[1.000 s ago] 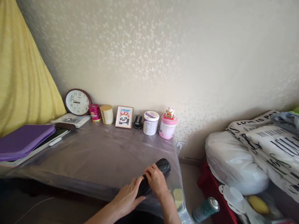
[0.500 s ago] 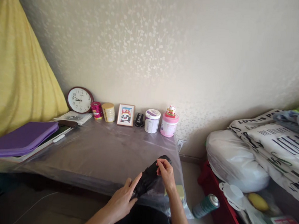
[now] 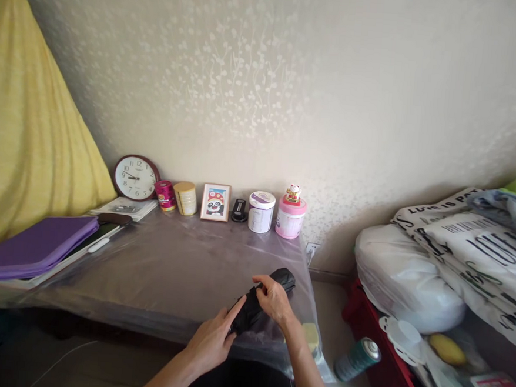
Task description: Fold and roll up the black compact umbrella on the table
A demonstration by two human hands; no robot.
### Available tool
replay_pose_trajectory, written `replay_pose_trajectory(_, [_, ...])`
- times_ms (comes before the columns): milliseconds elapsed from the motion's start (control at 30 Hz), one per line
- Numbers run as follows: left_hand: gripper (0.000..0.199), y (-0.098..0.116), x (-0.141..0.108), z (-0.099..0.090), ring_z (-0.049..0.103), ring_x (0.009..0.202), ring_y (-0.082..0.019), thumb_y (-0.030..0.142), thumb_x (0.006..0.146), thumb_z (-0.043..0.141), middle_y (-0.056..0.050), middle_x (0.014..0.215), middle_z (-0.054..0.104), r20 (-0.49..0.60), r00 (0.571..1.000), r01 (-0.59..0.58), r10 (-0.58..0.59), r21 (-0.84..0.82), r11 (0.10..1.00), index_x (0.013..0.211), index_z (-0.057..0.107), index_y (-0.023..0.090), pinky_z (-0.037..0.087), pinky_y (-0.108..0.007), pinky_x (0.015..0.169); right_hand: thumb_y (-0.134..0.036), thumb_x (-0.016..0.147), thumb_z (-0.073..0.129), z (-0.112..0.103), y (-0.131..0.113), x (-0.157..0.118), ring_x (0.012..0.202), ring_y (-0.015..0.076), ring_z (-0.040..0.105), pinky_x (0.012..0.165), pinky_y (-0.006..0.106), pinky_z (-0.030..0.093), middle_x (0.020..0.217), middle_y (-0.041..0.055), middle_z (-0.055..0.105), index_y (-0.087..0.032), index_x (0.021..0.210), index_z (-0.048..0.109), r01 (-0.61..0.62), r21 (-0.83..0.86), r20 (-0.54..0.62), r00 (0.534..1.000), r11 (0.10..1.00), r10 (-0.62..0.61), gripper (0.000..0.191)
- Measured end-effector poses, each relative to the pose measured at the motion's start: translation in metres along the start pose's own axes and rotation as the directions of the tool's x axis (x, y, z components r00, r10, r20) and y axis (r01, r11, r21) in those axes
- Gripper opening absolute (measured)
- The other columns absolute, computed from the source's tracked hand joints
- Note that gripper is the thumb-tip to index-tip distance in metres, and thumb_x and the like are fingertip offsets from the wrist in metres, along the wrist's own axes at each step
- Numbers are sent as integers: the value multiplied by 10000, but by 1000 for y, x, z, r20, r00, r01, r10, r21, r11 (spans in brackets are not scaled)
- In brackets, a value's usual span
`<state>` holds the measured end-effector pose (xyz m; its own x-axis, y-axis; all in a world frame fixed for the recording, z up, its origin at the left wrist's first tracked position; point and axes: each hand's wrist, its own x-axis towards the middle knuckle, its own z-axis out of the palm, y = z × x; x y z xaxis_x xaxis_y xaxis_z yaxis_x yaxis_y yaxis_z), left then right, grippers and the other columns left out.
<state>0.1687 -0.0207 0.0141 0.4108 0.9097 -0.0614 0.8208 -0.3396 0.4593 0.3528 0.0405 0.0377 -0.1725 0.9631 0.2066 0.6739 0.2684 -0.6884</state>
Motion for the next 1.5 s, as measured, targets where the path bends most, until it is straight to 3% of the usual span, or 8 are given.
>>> replay_pose_trajectory(267, [744,-2,1,3,557,878,-239,214,756,430,-78,1084,499,13,1000,4,-3,-26,1000,1362,18,343,408,-339,744,-148,668,434,5,2,-3,718,150,550,694,273,424,819,28,634,-205,905,643,48,39,-25,999,998,-47,321])
replay_pose_trajectory(533, [739,-2,-1,4,556,875,-216,198,760,424,-64,1092,498,18,1000,6,-6,-5,1000,1361,22,350,407,-309,746,-218,679,494,-15,11,-34,616,119,480,599,228,384,662,-19,560,-197,720,608,-119,519,-49,985,847,168,122])
replay_pose_trajectory(933, [705,-2,-1,-1,537,890,-163,196,755,456,-50,1047,530,24,1000,3,1,-149,989,1361,121,324,392,-269,795,-334,645,609,-4,75,-60,481,83,386,473,209,317,575,-44,517,-197,798,610,-53,740,-380,789,670,482,205])
replay_pose_trajectory(1100, [698,-6,4,-6,527,501,-106,260,738,439,3,776,568,286,956,258,-64,-716,649,1349,108,331,441,-268,521,-362,653,618,-6,73,-63,472,85,399,456,204,312,534,-49,492,-185,810,612,-100,721,-341,810,685,477,237])
replay_pose_trajectory(1233, [690,-11,4,-11,539,491,-135,369,769,379,34,618,527,394,917,388,-70,-835,390,1351,22,272,437,-268,472,-389,668,606,-8,69,-65,476,88,415,437,204,313,557,-40,500,-179,832,612,-121,702,-335,814,702,475,266])
replay_pose_trajectory(1300, [750,-13,2,-12,563,548,-144,390,784,383,3,680,560,334,934,352,-130,-788,505,1352,-85,247,443,-276,528,-387,676,601,-8,69,-65,475,86,412,435,200,311,538,-46,481,-179,827,610,-122,701,-326,821,703,468,257])
replay_pose_trajectory(1400, [839,-12,-3,-7,572,734,-157,253,724,513,-74,961,554,41,979,200,-200,-389,899,1367,-26,275,416,-276,675,-380,669,610,-7,69,-66,463,79,400,421,192,297,513,-53,466,-176,811,605,-126,710,-324,815,693,480,248])
replay_pose_trajectory(1500, [800,-9,-3,-2,559,778,-177,138,712,473,-73,984,526,-77,982,178,-175,25,984,1366,47,315,389,-287,693,-377,649,628,-5,71,-66,447,76,395,402,187,292,503,-55,472,-172,824,604,-116,745,-343,777,656,527,271])
